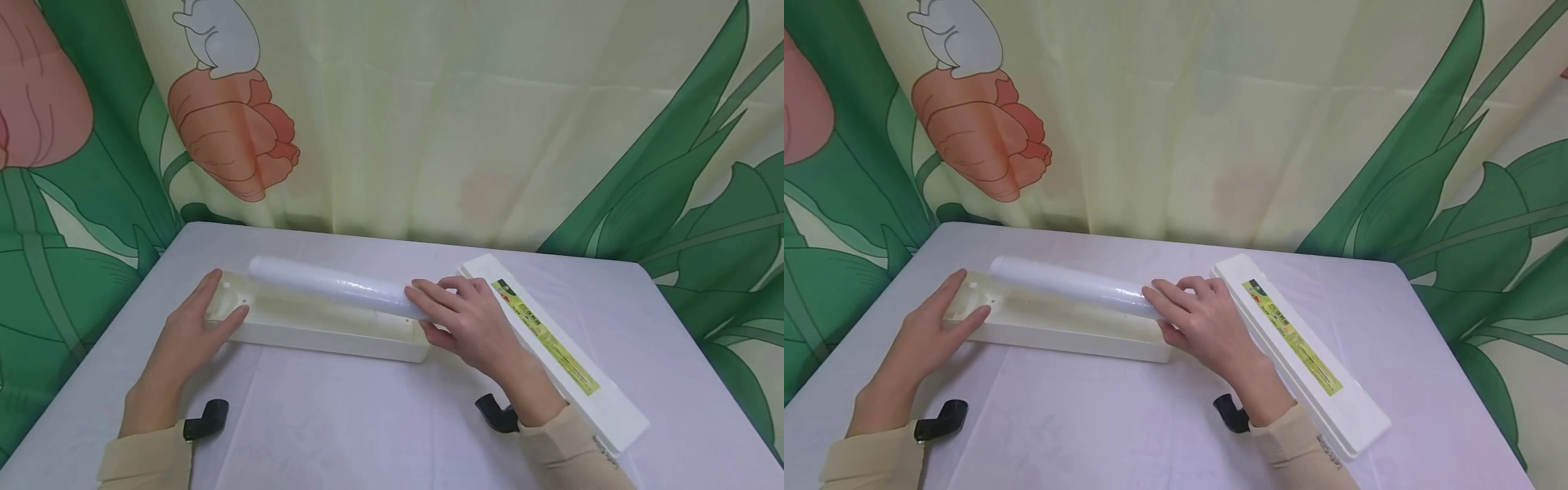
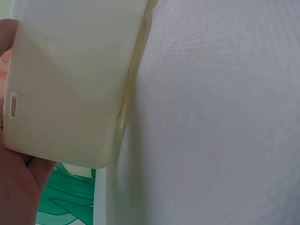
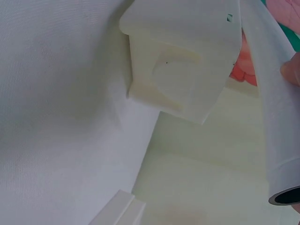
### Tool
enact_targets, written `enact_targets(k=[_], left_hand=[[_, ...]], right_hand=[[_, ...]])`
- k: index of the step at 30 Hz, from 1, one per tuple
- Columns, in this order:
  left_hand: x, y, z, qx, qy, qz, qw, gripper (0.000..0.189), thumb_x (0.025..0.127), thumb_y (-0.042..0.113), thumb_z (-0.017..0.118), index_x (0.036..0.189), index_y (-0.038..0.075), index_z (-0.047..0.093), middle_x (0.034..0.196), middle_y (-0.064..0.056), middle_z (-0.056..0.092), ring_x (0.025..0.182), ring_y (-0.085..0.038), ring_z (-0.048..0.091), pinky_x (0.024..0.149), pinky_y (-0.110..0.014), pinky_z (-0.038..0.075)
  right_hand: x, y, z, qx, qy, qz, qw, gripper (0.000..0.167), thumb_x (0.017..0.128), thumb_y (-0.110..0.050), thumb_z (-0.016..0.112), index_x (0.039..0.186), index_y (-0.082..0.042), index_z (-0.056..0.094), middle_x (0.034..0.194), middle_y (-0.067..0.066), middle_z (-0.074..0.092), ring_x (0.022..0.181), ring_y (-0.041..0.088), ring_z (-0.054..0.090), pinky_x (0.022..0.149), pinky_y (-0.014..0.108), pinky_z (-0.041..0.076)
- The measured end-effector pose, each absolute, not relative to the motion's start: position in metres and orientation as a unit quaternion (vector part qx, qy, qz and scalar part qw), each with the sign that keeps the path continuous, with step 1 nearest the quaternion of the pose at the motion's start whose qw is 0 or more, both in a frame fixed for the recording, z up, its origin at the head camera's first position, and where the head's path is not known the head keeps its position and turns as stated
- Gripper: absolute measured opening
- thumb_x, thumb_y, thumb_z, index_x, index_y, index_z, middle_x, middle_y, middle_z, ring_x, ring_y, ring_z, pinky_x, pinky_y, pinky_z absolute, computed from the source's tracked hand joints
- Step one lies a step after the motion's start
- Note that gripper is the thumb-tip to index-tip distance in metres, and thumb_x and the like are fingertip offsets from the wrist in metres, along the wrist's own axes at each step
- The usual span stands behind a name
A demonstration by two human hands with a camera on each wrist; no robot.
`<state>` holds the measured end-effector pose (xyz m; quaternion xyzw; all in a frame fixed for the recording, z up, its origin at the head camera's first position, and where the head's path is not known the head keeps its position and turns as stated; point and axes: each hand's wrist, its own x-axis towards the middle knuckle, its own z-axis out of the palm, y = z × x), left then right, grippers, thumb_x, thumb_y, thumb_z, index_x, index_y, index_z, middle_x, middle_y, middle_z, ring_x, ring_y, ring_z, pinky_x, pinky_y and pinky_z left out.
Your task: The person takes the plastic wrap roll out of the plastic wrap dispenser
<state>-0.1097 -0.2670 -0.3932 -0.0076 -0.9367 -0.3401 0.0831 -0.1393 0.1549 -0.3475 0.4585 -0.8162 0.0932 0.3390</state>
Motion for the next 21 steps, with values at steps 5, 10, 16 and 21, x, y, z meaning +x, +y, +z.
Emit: enact_targets(k=[5, 10, 16, 21], left_hand=[[-0.110, -0.267, -0.393, -0.008, -0.937, -0.339, 0.082, 0.084, 0.101, 0.044, 0.059, 0.161, 0.003, 0.017, 0.164, -0.023, 0.020, 0.146, -0.047, 0.022, 0.113, -0.067, 0.023], [-0.110, -0.267, -0.393, -0.003, -0.938, -0.338, 0.077, 0.085, 0.101, 0.044, 0.059, 0.161, 0.004, 0.016, 0.164, -0.023, 0.019, 0.147, -0.047, 0.022, 0.113, -0.067, 0.023], [-0.110, -0.266, -0.393, 0.003, -0.939, -0.337, 0.069, 0.086, 0.101, 0.046, 0.058, 0.162, 0.005, 0.015, 0.164, -0.022, 0.017, 0.147, -0.047, 0.021, 0.113, -0.068, 0.023], [-0.110, -0.266, -0.393, 0.000, -0.938, -0.339, 0.074, 0.085, 0.100, 0.045, 0.059, 0.161, 0.004, 0.015, 0.164, -0.023, 0.018, 0.147, -0.047, 0.021, 0.114, -0.067, 0.023]], right_hand=[[-0.139, 0.160, -0.348, 0.452, -0.811, 0.094, 0.359, 0.036, 0.100, -0.025, 0.053, 0.130, -0.011, 0.068, 0.123, 0.002, 0.070, 0.096, 0.029, 0.063, 0.071, 0.046, 0.051], [-0.138, 0.165, -0.352, 0.445, -0.811, 0.099, 0.367, 0.037, 0.103, -0.028, 0.048, 0.129, -0.011, 0.069, 0.121, 0.003, 0.070, 0.095, 0.030, 0.064, 0.069, 0.047, 0.050], [-0.136, 0.172, -0.353, 0.440, -0.809, 0.097, 0.377, 0.036, 0.105, -0.028, 0.047, 0.127, -0.010, 0.069, 0.119, 0.004, 0.071, 0.092, 0.032, 0.064, 0.068, 0.047, 0.050], [-0.135, 0.178, -0.352, 0.434, -0.811, 0.105, 0.377, 0.036, 0.105, -0.028, 0.047, 0.127, -0.010, 0.069, 0.119, 0.005, 0.071, 0.093, 0.031, 0.064, 0.066, 0.047, 0.049]])
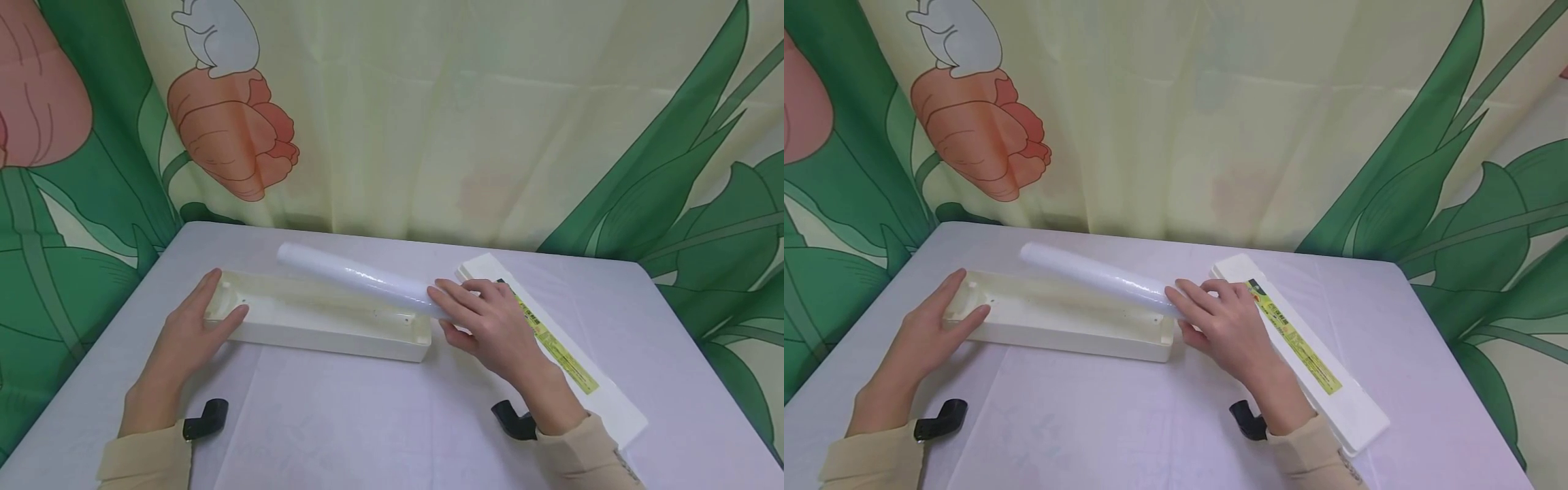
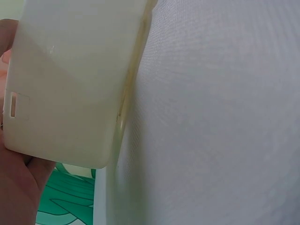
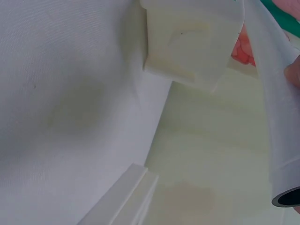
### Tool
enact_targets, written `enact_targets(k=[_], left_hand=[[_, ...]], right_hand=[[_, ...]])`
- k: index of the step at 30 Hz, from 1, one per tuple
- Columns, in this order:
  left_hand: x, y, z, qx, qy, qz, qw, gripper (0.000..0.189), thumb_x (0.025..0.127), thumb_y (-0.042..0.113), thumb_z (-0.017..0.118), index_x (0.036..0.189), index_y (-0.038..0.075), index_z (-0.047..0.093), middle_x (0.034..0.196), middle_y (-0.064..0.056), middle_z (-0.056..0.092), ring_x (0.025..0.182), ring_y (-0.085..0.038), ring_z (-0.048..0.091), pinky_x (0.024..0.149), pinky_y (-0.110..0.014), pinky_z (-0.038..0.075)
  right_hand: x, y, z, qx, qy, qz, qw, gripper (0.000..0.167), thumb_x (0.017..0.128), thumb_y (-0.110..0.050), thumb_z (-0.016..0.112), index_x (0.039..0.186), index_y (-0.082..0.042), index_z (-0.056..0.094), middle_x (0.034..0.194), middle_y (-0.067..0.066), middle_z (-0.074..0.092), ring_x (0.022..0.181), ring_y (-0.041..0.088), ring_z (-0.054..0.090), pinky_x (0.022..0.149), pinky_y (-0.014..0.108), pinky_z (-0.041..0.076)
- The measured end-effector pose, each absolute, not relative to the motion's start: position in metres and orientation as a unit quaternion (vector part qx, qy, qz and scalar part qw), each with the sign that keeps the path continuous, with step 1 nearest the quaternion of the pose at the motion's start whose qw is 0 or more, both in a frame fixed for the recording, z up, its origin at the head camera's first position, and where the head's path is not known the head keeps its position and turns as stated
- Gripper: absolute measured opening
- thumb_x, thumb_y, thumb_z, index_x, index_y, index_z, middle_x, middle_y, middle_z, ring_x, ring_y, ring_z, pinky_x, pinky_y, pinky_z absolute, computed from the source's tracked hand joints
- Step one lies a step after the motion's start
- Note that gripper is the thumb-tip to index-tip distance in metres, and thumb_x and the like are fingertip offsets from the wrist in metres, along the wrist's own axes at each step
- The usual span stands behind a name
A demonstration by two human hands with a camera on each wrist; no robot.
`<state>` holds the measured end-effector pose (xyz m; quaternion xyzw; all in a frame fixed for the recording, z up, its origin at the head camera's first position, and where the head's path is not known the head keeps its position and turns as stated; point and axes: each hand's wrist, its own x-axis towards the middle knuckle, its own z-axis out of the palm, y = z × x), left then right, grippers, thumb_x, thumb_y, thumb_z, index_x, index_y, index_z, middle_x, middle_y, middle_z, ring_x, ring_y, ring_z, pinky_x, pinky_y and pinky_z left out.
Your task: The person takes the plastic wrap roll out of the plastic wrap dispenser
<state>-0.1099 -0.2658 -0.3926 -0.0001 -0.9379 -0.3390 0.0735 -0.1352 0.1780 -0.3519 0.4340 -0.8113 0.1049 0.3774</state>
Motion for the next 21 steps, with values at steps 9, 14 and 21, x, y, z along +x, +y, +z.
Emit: enact_targets(k=[9, 14, 21], left_hand=[[-0.110, -0.266, -0.393, -0.003, -0.937, -0.340, 0.080, 0.085, 0.100, 0.044, 0.059, 0.161, 0.003, 0.016, 0.164, -0.024, 0.019, 0.147, -0.047, 0.021, 0.114, -0.066, 0.023], [-0.110, -0.267, -0.394, -0.007, -0.937, -0.340, 0.083, 0.084, 0.100, 0.043, 0.060, 0.161, 0.003, 0.017, 0.164, -0.023, 0.020, 0.147, -0.047, 0.022, 0.114, -0.066, 0.023], [-0.110, -0.267, -0.394, -0.008, -0.937, -0.339, 0.083, 0.084, 0.100, 0.043, 0.060, 0.161, 0.003, 0.017, 0.164, -0.023, 0.020, 0.147, -0.046, 0.022, 0.115, -0.065, 0.022]], right_hand=[[-0.130, 0.191, -0.354, 0.412, -0.828, 0.110, 0.365, 0.039, 0.105, -0.032, 0.044, 0.127, -0.011, 0.069, 0.121, 0.006, 0.071, 0.095, 0.033, 0.064, 0.067, 0.051, 0.050], [-0.129, 0.197, -0.356, 0.404, -0.825, 0.113, 0.379, 0.038, 0.105, -0.031, 0.045, 0.125, -0.011, 0.070, 0.118, 0.006, 0.072, 0.092, 0.034, 0.064, 0.065, 0.051, 0.050], [-0.125, 0.206, -0.359, 0.386, -0.831, 0.115, 0.384, 0.039, 0.105, -0.032, 0.045, 0.124, -0.010, 0.071, 0.117, 0.006, 0.072, 0.090, 0.035, 0.063, 0.061, 0.050, 0.047]])
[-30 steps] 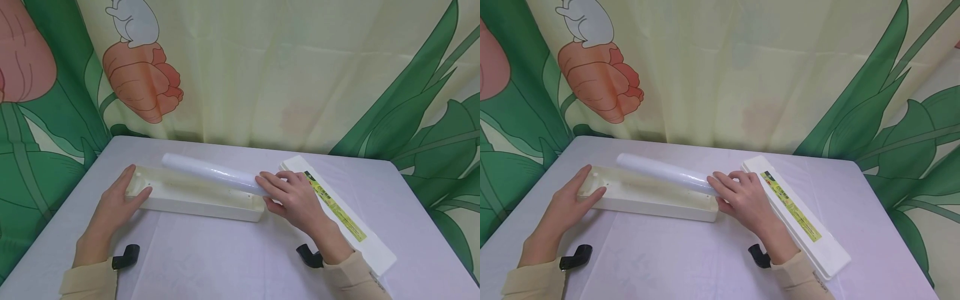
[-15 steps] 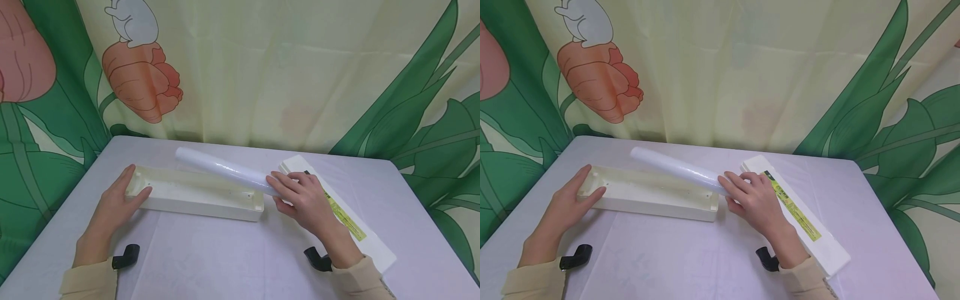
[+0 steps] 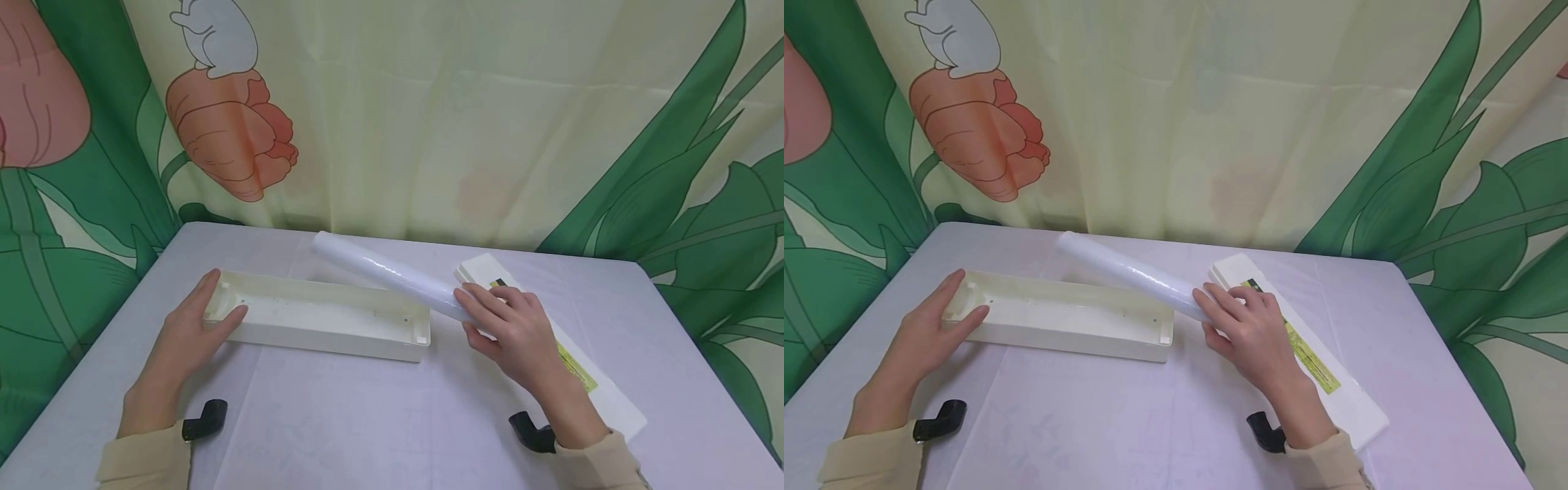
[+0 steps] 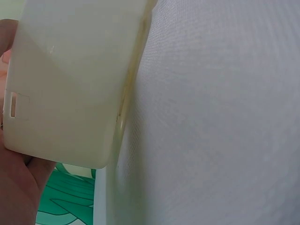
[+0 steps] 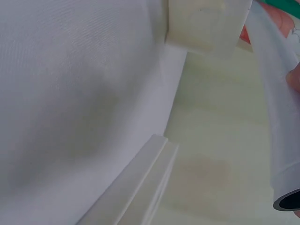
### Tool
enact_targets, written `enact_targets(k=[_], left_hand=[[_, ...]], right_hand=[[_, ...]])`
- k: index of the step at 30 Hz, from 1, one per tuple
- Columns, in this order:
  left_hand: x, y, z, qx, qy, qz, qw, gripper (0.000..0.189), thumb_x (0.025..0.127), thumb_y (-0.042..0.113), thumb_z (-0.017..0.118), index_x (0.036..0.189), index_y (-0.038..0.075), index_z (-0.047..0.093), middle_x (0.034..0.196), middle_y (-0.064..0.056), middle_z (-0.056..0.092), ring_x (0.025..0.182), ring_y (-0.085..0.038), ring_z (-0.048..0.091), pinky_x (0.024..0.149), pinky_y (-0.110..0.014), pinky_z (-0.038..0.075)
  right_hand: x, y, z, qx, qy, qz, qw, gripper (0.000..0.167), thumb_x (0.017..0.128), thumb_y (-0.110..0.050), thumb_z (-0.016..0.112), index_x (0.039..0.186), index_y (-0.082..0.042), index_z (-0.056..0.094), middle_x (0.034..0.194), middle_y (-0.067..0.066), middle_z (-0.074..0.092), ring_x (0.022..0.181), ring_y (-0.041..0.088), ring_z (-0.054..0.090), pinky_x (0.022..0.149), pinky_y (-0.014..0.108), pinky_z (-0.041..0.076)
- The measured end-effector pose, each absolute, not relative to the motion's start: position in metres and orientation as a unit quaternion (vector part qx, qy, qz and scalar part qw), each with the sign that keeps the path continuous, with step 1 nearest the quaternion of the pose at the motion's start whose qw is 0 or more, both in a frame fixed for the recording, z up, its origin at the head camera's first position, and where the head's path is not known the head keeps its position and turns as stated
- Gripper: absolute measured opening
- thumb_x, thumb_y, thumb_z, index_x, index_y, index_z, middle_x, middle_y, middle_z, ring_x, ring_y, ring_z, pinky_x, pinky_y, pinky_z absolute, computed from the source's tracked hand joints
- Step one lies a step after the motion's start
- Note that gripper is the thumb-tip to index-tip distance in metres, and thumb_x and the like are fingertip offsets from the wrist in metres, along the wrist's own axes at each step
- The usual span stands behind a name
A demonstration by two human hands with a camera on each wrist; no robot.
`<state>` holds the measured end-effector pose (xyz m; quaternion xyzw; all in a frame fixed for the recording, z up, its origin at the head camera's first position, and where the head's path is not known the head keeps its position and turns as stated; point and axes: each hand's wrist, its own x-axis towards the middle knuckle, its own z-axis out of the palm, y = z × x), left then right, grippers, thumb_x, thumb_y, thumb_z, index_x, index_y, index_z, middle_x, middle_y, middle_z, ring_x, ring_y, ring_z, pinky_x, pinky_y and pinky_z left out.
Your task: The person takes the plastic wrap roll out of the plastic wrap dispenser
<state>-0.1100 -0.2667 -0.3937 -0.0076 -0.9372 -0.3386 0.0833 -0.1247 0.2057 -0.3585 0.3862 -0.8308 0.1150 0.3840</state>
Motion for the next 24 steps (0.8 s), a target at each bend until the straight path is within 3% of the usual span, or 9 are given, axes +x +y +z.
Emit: enact_targets(k=[10, 24], left_hand=[[-0.111, -0.266, -0.394, -0.002, -0.938, -0.338, 0.073, 0.086, 0.101, 0.044, 0.059, 0.161, 0.002, 0.015, 0.164, -0.024, 0.018, 0.147, -0.047, 0.020, 0.114, -0.067, 0.022], [-0.110, -0.267, -0.394, -0.011, -0.936, -0.341, 0.085, 0.084, 0.101, 0.042, 0.060, 0.160, 0.001, 0.017, 0.163, -0.025, 0.021, 0.146, -0.047, 0.022, 0.115, -0.065, 0.022]], right_hand=[[-0.120, 0.216, -0.364, 0.367, -0.823, 0.138, 0.411, 0.037, 0.104, -0.030, 0.048, 0.122, -0.009, 0.073, 0.115, 0.009, 0.073, 0.087, 0.037, 0.065, 0.058, 0.052, 0.046], [-0.105, 0.235, -0.368, 0.312, -0.850, 0.127, 0.405, 0.042, 0.104, -0.035, 0.046, 0.123, -0.009, 0.072, 0.114, 0.011, 0.073, 0.085, 0.038, 0.064, 0.055, 0.053, 0.045]])
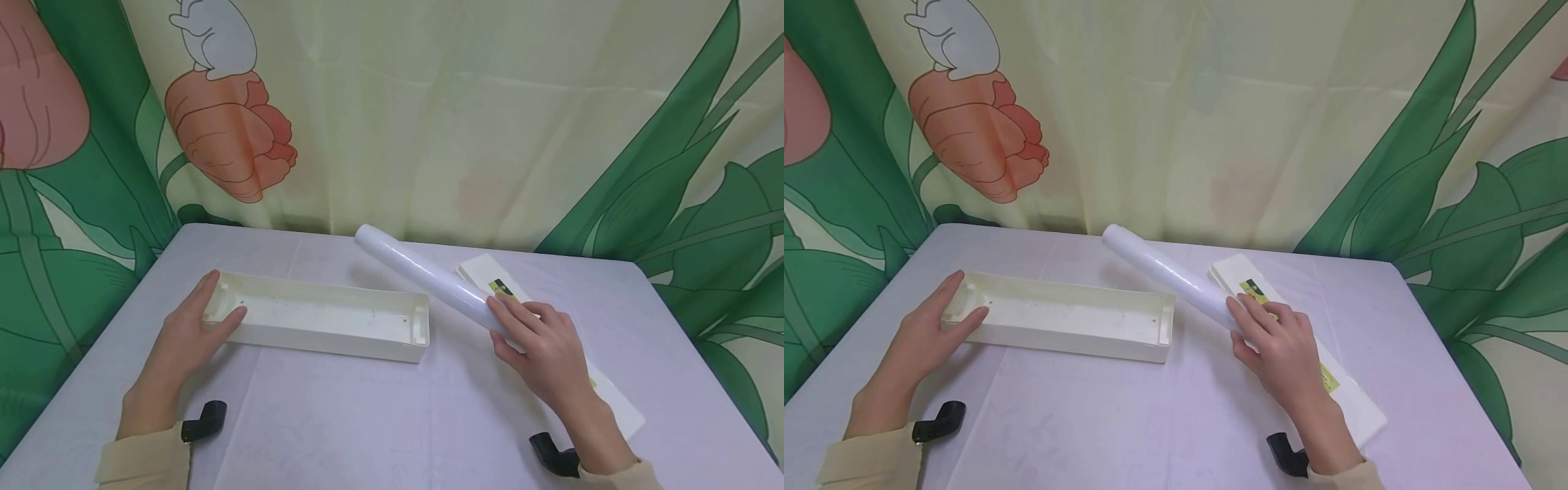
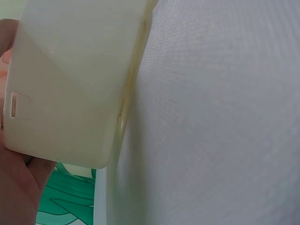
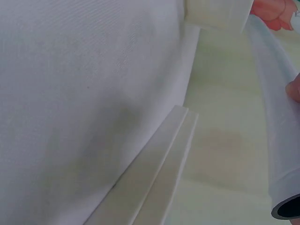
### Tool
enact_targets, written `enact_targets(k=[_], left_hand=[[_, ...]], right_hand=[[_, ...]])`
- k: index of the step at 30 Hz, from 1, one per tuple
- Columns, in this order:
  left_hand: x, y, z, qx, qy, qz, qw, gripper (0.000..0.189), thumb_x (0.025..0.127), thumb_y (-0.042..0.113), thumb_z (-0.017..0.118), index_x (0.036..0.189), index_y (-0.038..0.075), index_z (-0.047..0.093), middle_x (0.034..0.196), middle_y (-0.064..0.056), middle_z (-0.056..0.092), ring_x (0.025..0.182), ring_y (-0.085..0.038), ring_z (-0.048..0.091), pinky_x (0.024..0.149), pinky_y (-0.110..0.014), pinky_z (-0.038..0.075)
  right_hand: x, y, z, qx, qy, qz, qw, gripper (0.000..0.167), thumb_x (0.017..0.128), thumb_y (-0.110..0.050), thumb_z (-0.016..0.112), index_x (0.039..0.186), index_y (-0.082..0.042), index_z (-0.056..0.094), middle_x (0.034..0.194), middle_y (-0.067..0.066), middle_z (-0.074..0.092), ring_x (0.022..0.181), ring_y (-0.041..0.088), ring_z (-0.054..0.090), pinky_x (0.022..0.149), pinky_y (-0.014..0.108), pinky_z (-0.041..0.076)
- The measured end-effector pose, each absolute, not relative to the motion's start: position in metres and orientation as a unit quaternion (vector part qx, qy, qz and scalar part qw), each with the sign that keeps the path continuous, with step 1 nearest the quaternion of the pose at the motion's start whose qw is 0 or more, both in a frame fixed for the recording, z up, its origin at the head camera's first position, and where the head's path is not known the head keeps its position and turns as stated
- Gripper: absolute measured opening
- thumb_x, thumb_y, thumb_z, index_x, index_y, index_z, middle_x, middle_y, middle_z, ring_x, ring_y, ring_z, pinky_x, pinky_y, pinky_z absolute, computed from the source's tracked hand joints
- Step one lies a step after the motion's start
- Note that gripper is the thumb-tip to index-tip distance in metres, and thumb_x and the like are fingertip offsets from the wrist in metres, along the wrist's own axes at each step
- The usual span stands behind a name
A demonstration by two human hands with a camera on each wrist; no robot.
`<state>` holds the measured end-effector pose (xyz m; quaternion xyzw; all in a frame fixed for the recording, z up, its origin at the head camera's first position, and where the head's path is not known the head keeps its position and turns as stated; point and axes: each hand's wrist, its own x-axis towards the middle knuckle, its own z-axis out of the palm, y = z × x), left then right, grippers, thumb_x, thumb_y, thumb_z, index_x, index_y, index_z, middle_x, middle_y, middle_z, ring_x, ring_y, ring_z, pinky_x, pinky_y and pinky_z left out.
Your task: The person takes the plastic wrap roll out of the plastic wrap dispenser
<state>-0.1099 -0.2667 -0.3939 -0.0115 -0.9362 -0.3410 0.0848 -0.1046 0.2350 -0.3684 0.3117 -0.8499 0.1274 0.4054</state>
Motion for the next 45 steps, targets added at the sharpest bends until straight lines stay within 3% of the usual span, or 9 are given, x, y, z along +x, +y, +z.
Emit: enact_targets(k=[8, 21, 29, 38, 41, 43, 45], left_hand=[[-0.110, -0.267, -0.394, -0.012, -0.937, -0.339, 0.085, 0.084, 0.101, 0.042, 0.060, 0.160, 0.000, 0.017, 0.163, -0.025, 0.021, 0.147, -0.047, 0.022, 0.115, -0.065, 0.021], [-0.111, -0.267, -0.395, -0.014, -0.938, -0.336, 0.085, 0.084, 0.101, 0.042, 0.060, 0.160, 0.000, 0.017, 0.163, -0.025, 0.021, 0.147, -0.047, 0.022, 0.115, -0.065, 0.022], [-0.111, -0.268, -0.396, -0.019, -0.938, -0.333, 0.092, 0.084, 0.100, 0.042, 0.060, 0.160, 0.000, 0.018, 0.162, -0.025, 0.022, 0.146, -0.047, 0.023, 0.115, -0.064, 0.022], [-0.111, -0.268, -0.396, -0.011, -0.939, -0.333, 0.078, 0.086, 0.101, 0.044, 0.060, 0.161, 0.002, 0.015, 0.164, -0.024, 0.018, 0.147, -0.047, 0.021, 0.115, -0.065, 0.022], [-0.111, -0.268, -0.396, -0.011, -0.940, -0.333, 0.077, 0.086, 0.101, 0.044, 0.060, 0.161, 0.002, 0.014, 0.164, -0.024, 0.018, 0.147, -0.047, 0.021, 0.115, -0.065, 0.022], [-0.111, -0.268, -0.396, -0.012, -0.939, -0.334, 0.077, 0.086, 0.101, 0.044, 0.060, 0.161, 0.002, 0.014, 0.164, -0.024, 0.018, 0.147, -0.047, 0.021, 0.115, -0.065, 0.022], [-0.111, -0.268, -0.396, -0.011, -0.940, -0.333, 0.078, 0.086, 0.101, 0.044, 0.060, 0.161, 0.002, 0.014, 0.164, -0.025, 0.018, 0.147, -0.047, 0.020, 0.115, -0.065, 0.022]], right_hand=[[-0.097, 0.246, -0.374, 0.292, -0.866, 0.127, 0.385, 0.047, 0.104, -0.039, 0.042, 0.126, -0.010, 0.071, 0.114, 0.013, 0.073, 0.086, 0.039, 0.064, 0.057, 0.055, 0.046], [-0.084, 0.260, -0.377, 0.261, -0.892, 0.107, 0.354, 0.049, 0.095, -0.036, 0.050, 0.131, -0.007, 0.069, 0.120, 0.016, 0.070, 0.089, 0.043, 0.063, 0.057, 0.053, 0.048], [-0.075, 0.265, -0.380, 0.239, -0.900, 0.102, 0.349, 0.059, 0.105, -0.049, 0.038, 0.129, -0.006, 0.070, 0.118, 0.015, 0.071, 0.088, 0.040, 0.062, 0.057, 0.050, 0.047], [-0.066, 0.269, -0.383, 0.216, -0.919, 0.098, 0.315, 0.067, 0.104, -0.055, 0.032, 0.130, -0.005, 0.068, 0.118, 0.016, 0.071, 0.090, 0.040, 0.062, 0.061, 0.051, 0.048], [-0.063, 0.272, -0.385, 0.208, -0.925, 0.094, 0.304, 0.054, 0.101, -0.045, 0.044, 0.132, -0.007, 0.068, 0.119, 0.016, 0.071, 0.091, 0.040, 0.062, 0.062, 0.051, 0.049], [-0.061, 0.274, -0.386, 0.205, -0.928, 0.091, 0.298, 0.049, 0.093, -0.034, 0.056, 0.132, -0.007, 0.067, 0.120, 0.015, 0.071, 0.091, 0.039, 0.062, 0.063, 0.052, 0.049], [-0.059, 0.275, -0.387, 0.201, -0.931, 0.086, 0.293, 0.053, 0.082, -0.025, 0.068, 0.133, -0.008, 0.067, 0.121, 0.014, 0.070, 0.092, 0.039, 0.062, 0.063, 0.052, 0.049]])
